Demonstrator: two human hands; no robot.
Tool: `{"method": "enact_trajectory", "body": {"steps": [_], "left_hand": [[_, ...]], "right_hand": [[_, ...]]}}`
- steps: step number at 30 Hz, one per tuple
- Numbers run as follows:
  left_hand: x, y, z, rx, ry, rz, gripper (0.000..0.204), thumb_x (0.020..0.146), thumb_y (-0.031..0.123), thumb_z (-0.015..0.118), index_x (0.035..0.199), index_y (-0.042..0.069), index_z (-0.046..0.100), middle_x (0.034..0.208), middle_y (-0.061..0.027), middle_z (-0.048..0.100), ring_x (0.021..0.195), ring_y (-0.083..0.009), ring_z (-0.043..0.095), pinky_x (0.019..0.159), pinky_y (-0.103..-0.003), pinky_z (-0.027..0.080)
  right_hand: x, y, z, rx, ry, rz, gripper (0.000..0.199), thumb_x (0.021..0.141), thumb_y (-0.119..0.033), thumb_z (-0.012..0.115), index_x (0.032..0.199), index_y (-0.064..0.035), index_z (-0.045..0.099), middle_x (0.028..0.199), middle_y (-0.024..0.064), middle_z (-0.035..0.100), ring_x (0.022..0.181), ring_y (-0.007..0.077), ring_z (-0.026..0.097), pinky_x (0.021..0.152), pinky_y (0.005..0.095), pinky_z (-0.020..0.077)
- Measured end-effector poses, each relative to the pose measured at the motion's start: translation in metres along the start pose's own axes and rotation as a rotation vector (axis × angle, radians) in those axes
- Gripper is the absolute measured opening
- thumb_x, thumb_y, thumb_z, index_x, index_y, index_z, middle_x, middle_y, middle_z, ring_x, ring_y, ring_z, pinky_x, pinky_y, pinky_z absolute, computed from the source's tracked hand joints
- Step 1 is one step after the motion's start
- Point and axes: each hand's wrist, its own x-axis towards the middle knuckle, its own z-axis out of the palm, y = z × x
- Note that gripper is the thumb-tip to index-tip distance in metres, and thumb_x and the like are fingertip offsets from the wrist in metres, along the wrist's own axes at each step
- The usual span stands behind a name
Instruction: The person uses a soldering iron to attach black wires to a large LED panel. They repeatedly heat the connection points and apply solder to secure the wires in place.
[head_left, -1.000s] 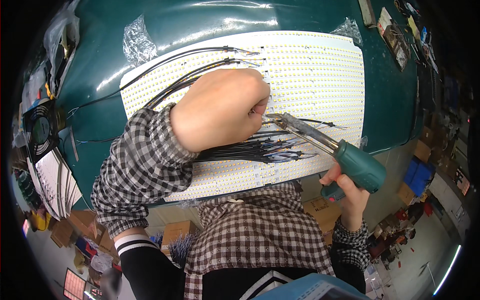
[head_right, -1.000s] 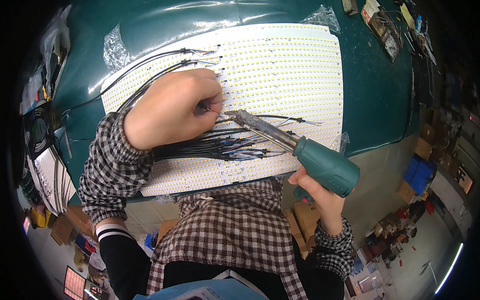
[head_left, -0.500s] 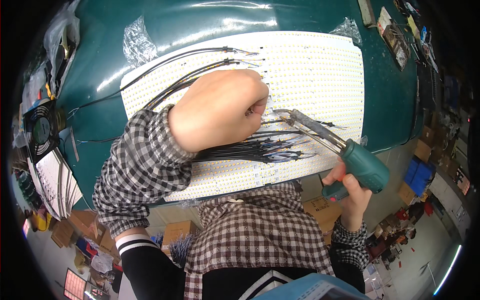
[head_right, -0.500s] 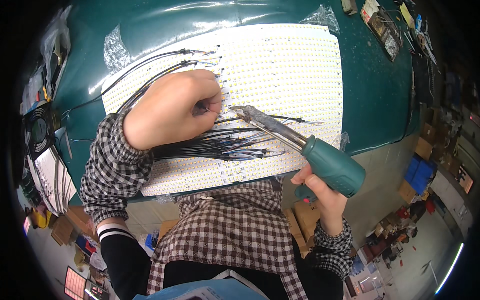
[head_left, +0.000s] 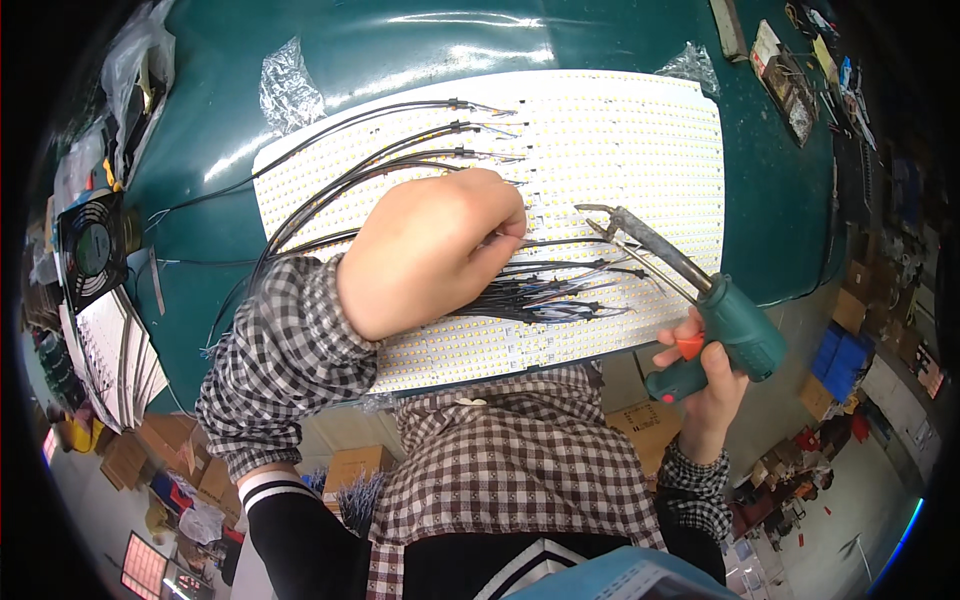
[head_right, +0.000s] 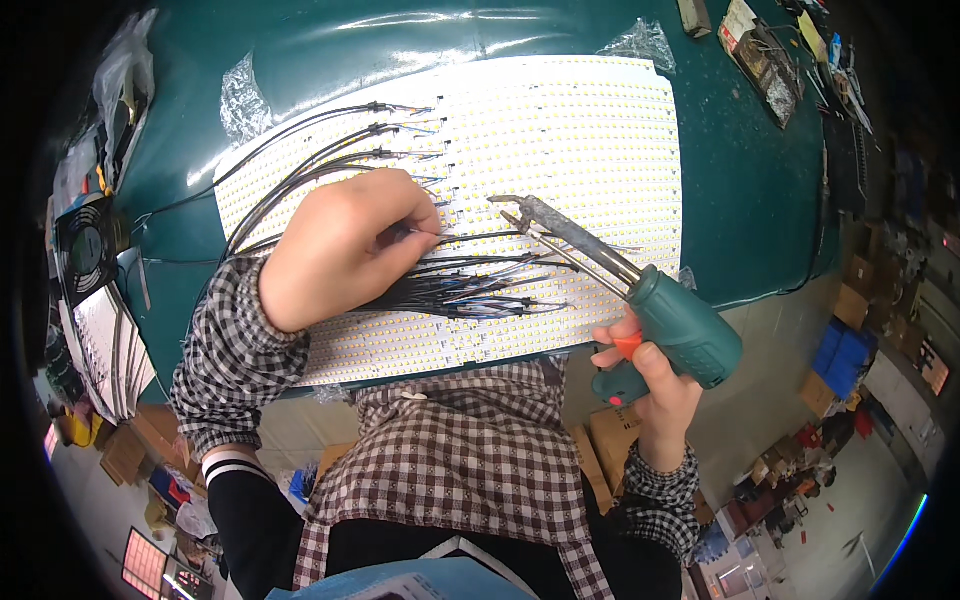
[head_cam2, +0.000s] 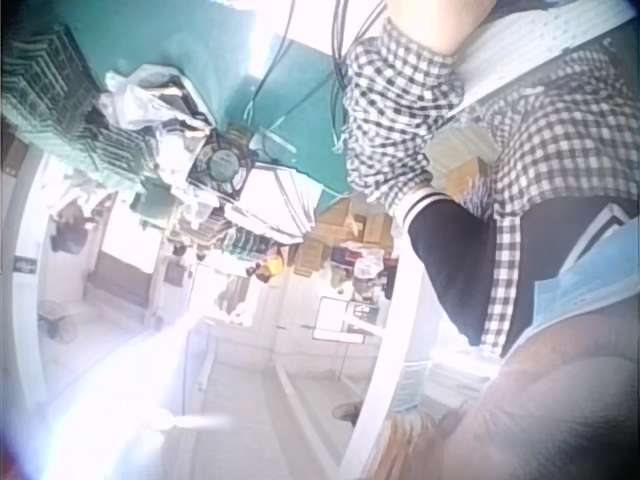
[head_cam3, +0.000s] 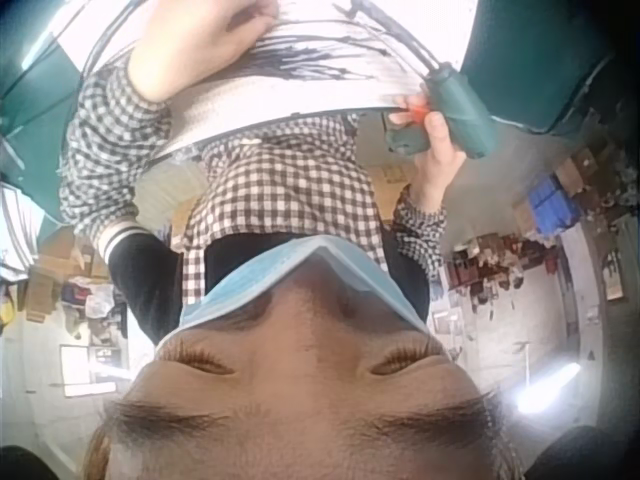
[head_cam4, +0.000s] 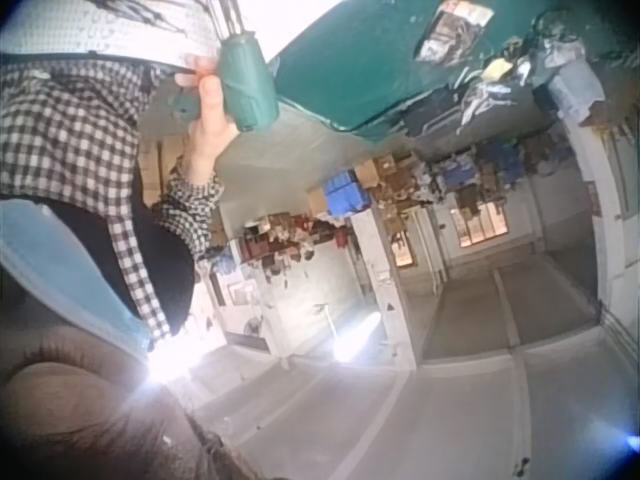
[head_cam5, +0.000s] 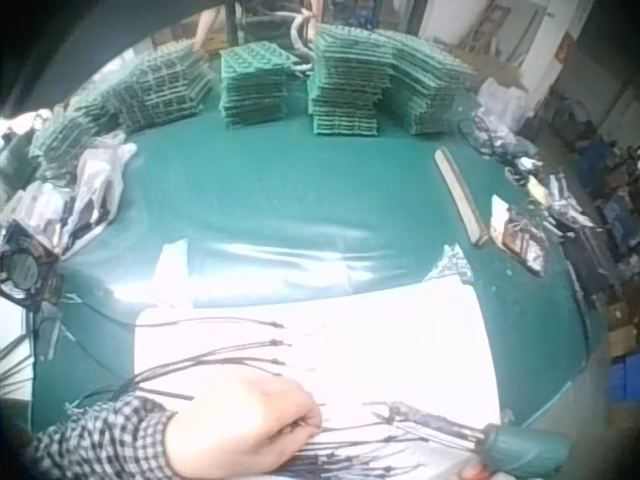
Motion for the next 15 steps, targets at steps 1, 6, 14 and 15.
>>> {"method": "enact_trajectory", "body": {"steps": [1,6,14,15], "left_hand": [[0.000,0.002,0.001,-0.010,0.025,-0.032,0.009,0.081,0.003,0.071,0.087,0.003,0.064,0.079,-0.0087,0.062,0.065,-0.0213,0.061,0.058,-0.032,0.049],[-0.003,0.009,0.015,-0.092,0.165,-0.138,0.010,0.079,0.001,0.069,0.086,0.003,0.062,0.078,-0.0078,0.060,0.063,-0.0187,0.060,0.055,-0.030,0.049],[-0.001,0.009,0.015,-0.048,0.141,-0.146,0.008,0.077,0.003,0.066,0.081,0.004,0.059,0.077,-0.0085,0.060,0.067,-0.0240,0.063,0.059,-0.035,0.050],[-0.001,0.009,0.015,-0.055,0.133,-0.159,0.008,0.077,0.005,0.066,0.080,0.005,0.059,0.077,-0.0092,0.061,0.069,-0.0267,0.065,0.060,-0.038,0.050]], "right_hand": [[0.000,-0.001,0.000,-0.001,-0.004,-0.003,0.053,0.095,-0.031,0.066,0.125,0.0113,0.055,0.097,0.0152,0.067,0.088,0.0283,0.071,0.063,0.0340,0.0646],[0.000,-0.001,0.001,0.006,-0.006,-0.019,0.055,0.094,-0.031,0.067,0.127,0.0108,0.054,0.095,0.0147,0.067,0.089,0.0285,0.071,0.062,0.0335,0.0646],[-0.006,-0.003,0.003,-0.049,-0.017,0.031,0.057,0.090,-0.031,0.071,0.125,0.0105,0.055,0.093,0.0137,0.065,0.083,0.0257,0.069,0.065,0.0346,0.0633],[-0.008,-0.003,0.003,-0.061,-0.010,0.046,0.057,0.090,-0.031,0.072,0.125,0.0106,0.055,0.093,0.0138,0.065,0.083,0.0254,0.069,0.066,0.0349,0.0630]]}}
